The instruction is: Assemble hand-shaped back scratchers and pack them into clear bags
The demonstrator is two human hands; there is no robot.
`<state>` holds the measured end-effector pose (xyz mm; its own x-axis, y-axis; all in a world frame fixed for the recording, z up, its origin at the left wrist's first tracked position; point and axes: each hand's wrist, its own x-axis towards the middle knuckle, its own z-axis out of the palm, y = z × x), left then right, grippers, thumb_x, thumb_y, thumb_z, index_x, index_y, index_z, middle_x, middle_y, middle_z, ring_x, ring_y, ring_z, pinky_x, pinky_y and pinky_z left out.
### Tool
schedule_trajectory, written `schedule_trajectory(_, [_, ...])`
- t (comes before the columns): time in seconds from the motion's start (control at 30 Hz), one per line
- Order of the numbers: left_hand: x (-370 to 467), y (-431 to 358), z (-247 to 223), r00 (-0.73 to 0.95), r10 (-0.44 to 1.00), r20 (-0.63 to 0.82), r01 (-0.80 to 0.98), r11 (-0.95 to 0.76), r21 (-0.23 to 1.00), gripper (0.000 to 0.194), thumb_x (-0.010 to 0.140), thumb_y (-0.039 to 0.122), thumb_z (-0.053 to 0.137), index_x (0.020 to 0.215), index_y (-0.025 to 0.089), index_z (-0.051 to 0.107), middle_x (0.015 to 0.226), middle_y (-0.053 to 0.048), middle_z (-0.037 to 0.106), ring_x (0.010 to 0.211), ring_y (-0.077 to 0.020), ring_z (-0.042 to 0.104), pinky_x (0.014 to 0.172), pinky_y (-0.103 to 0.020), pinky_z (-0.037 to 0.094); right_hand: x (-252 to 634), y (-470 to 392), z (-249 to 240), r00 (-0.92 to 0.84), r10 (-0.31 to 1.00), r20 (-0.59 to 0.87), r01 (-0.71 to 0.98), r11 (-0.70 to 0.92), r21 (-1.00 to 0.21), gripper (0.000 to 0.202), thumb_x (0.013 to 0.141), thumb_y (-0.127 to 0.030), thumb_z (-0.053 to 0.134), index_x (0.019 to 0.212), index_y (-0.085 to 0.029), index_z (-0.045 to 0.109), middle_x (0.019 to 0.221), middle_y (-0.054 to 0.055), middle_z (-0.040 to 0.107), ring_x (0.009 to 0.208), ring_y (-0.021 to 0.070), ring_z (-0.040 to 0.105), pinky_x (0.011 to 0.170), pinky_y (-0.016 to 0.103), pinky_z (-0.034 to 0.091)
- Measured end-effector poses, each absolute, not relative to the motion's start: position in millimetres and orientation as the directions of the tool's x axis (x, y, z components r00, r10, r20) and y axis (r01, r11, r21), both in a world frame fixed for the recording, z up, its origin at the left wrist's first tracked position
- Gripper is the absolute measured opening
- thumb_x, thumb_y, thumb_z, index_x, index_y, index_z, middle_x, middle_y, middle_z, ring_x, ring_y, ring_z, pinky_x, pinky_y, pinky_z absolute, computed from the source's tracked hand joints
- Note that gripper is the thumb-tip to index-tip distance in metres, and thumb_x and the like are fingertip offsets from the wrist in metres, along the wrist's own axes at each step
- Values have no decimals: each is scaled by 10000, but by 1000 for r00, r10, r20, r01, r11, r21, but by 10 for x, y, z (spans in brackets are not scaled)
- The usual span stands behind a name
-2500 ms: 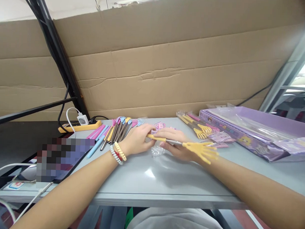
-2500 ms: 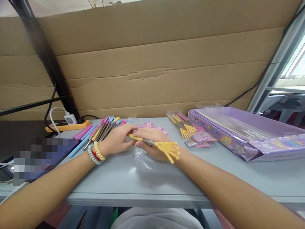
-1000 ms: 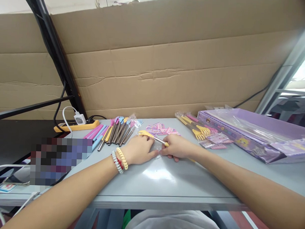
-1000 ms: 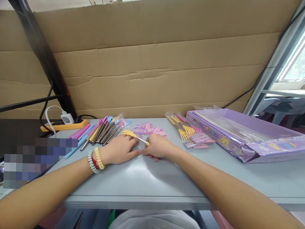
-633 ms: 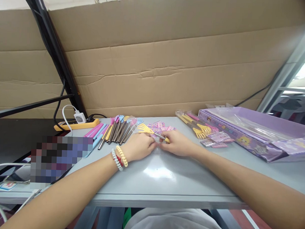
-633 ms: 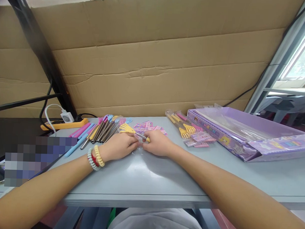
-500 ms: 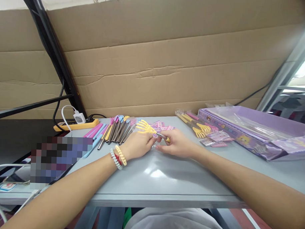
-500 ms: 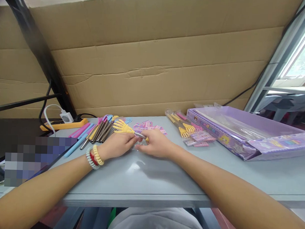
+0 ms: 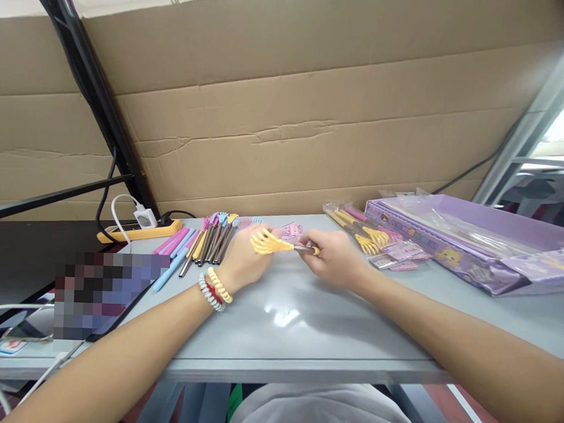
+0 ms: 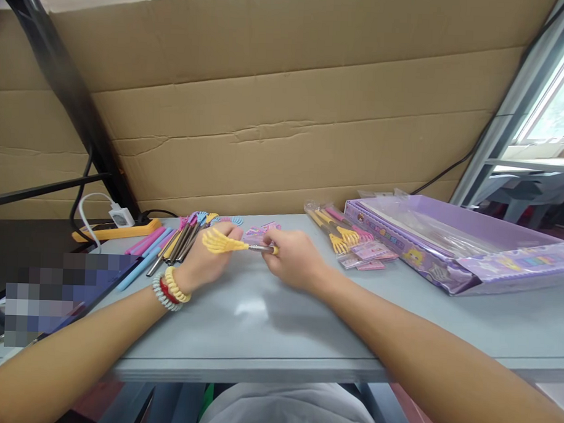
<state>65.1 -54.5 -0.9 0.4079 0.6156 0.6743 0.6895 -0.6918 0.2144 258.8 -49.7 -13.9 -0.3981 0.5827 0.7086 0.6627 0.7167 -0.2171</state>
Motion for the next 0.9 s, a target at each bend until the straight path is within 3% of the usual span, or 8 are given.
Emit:
schedule_trajectory(0.1, [628,-568,11,233,475,849,752,-642,153,195,877,296,413,794,171,537,747,-46,564,723,-169,511,670,-303,400,2587,-499,-64,-241,681,692,677,628,-383,181,757,-278,500,598,-191,500,478,-29,468,453,90,354,473,225,268])
schedule_trajectory(0.2, [629,-625,6,282,294,913,737,-676,-10,141,830,284,473,835,166,551,721,-44,555,699,-172,499,671,-316,409,2596,-462,-6,-60,742,668,598,562,-571,296,752,-345,525,527,-197,403,464,-39,420,467,89,359,474,230,273])
schedule_trajectory(0.33, [683,-700,-23,458,247,854,633,-765,-118,140,817,257,485,738,174,566,653,-33,557,634,-151,501,620,-287,399,2608,-416,49,67,882,466,214,444,-870,254,740,-380,570,602,-203,452,413,-67,417,373,82,360,406,230,275])
schedule_trajectory(0.43, [721,-692,-30,508,470,721,631,-773,59,253,869,315,433,763,164,606,680,-36,595,626,-142,528,615,-276,408,2600,-416,70,-6,935,354,-52,353,-934,240,732,-383,609,649,-192,490,461,-49,523,302,60,343,358,230,253])
schedule_trajectory(0.53, [730,-623,-35,493,680,543,610,-715,342,398,921,418,329,991,169,631,918,-67,668,824,-175,598,747,-302,447,2582,-427,63,-119,946,301,-173,279,-945,237,726,-388,634,693,-174,535,591,0,633,282,52,370,337,234,240])
schedule_trajectory(0.7, [706,-489,-102,428,820,381,468,-561,683,633,907,556,250,1415,180,291,1365,-135,469,1159,-227,513,943,-365,411,2560,-435,46,-189,956,226,-223,183,-958,223,715,-368,633,718,-150,585,612,15,644,275,50,371,309,229,199])
schedule_trajectory(0.8, [682,-445,-121,314,817,483,359,-573,737,697,889,584,286,1467,257,75,1437,-139,367,1189,-237,490,922,-400,430,2565,-430,44,-194,960,202,-188,166,-968,206,692,-339,641,683,-137,604,543,7,607,286,49,361,313,229,209])
schedule_trajectory(0.9, [648,-448,-88,176,714,678,350,-689,635,720,876,567,362,1461,307,31,1450,-121,343,1229,-250,449,941,-430,415,2575,-428,20,-274,945,180,-98,158,-982,228,700,-343,638,607,-140,593,432,-17,526,297,48,334,329,227,213])
